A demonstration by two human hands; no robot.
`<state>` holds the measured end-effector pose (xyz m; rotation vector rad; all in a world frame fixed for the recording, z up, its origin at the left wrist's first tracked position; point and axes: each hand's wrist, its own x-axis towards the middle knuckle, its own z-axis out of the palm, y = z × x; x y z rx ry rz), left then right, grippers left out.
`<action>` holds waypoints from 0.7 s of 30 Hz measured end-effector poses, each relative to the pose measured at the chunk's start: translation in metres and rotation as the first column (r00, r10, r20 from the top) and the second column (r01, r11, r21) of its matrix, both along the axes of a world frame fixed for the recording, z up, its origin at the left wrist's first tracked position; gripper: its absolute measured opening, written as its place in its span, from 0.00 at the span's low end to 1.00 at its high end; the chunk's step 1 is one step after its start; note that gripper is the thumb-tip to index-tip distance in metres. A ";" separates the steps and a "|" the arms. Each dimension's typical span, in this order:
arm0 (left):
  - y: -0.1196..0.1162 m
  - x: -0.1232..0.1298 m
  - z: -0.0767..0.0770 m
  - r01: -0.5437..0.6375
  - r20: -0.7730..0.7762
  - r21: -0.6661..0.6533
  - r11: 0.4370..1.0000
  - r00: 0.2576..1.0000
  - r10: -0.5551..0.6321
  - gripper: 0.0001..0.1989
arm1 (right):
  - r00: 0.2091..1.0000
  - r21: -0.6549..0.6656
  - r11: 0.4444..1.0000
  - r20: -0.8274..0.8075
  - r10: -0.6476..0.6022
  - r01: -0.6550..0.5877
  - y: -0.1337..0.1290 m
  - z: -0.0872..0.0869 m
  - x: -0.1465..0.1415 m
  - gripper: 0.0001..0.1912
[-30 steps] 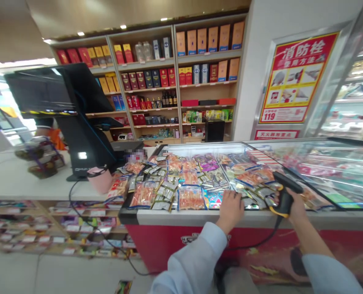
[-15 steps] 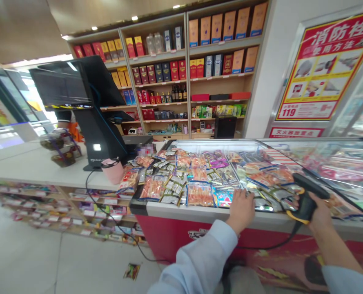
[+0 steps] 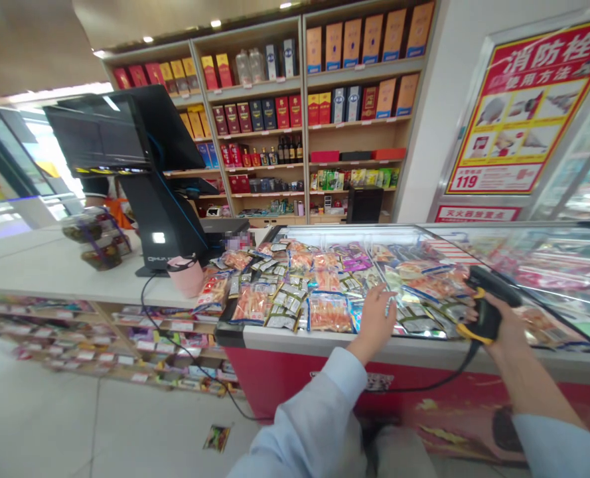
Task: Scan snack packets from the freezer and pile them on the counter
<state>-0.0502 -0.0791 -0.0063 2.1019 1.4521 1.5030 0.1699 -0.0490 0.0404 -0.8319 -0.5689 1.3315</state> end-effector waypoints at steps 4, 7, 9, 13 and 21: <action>-0.005 -0.073 0.036 -0.136 0.074 0.081 0.987 0.989 0.130 0.14 | 0.996 0.014 0.997 -0.051 0.073 -0.073 -0.001 0.021 -0.047 0.09; -0.012 -0.140 0.055 -0.258 0.063 0.107 0.960 0.966 0.253 0.13 | 0.990 0.046 0.991 -0.064 0.129 -0.126 0.001 0.029 -0.088 0.10; -0.018 -0.183 0.059 -0.338 0.045 0.086 0.937 0.941 0.335 0.13 | 0.978 0.057 0.979 -0.068 0.197 -0.194 0.001 0.031 -0.116 0.11; -0.032 -0.248 0.046 -0.448 -0.073 -0.027 0.894 0.893 0.445 0.13 | 0.926 0.079 0.929 -0.080 0.368 -0.362 -0.002 0.024 -0.170 0.13; -0.038 -0.271 -0.001 -0.391 -0.519 -0.178 0.903 0.817 0.251 0.39 | 0.798 0.065 0.797 0.098 0.594 -0.601 -0.001 -0.027 -0.239 0.15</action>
